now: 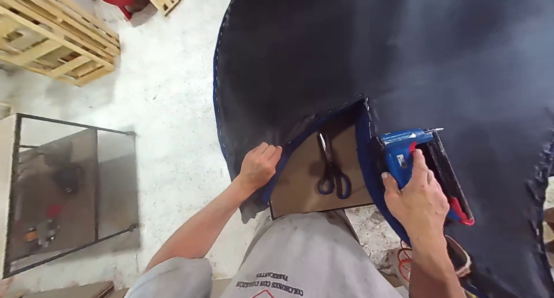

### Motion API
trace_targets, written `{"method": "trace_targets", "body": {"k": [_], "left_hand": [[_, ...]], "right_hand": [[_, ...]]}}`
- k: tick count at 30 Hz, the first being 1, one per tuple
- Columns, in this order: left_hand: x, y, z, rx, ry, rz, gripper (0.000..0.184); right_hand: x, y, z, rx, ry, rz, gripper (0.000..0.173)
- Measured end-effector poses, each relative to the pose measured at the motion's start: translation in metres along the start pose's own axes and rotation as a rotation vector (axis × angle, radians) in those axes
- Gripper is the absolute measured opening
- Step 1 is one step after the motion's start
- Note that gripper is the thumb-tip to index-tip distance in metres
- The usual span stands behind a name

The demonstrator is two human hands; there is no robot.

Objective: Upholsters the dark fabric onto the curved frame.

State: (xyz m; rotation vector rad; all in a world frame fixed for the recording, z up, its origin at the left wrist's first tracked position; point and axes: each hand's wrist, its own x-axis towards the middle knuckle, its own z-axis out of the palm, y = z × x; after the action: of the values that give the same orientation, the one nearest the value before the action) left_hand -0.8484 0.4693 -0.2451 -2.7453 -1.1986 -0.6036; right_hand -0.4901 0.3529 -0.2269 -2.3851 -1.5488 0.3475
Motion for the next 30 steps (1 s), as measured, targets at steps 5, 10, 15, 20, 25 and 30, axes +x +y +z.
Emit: {"method": "trace_targets", "body": {"k": [5,10,15,20,25,30], "left_hand": [[-0.007,-0.004,0.007,-0.083,0.039,-0.013,0.021],[-0.008,-0.004,0.011,-0.138,0.046,-0.04,0.021],[-0.01,0.004,0.01,-0.186,0.038,-0.133,0.021],[-0.01,0.004,0.012,-0.211,0.046,-0.159,0.019],[-0.004,0.007,0.012,-0.212,0.099,-0.169,0.018],[-0.013,0.017,-0.014,-0.299,0.115,-0.401,0.024]], "right_hand": [[0.001,-0.008,0.004,-0.084,0.023,0.047,0.079],[0.008,-0.019,-0.006,-0.164,-0.051,0.103,0.083],[0.026,-0.045,-0.027,-0.313,-0.173,0.276,0.079],[0.028,-0.055,-0.05,-0.421,-0.232,0.129,0.081],[0.042,-0.146,-0.008,-0.09,-0.032,-0.737,0.03],[0.093,-0.186,0.068,0.072,-0.204,-1.308,0.03]]}}
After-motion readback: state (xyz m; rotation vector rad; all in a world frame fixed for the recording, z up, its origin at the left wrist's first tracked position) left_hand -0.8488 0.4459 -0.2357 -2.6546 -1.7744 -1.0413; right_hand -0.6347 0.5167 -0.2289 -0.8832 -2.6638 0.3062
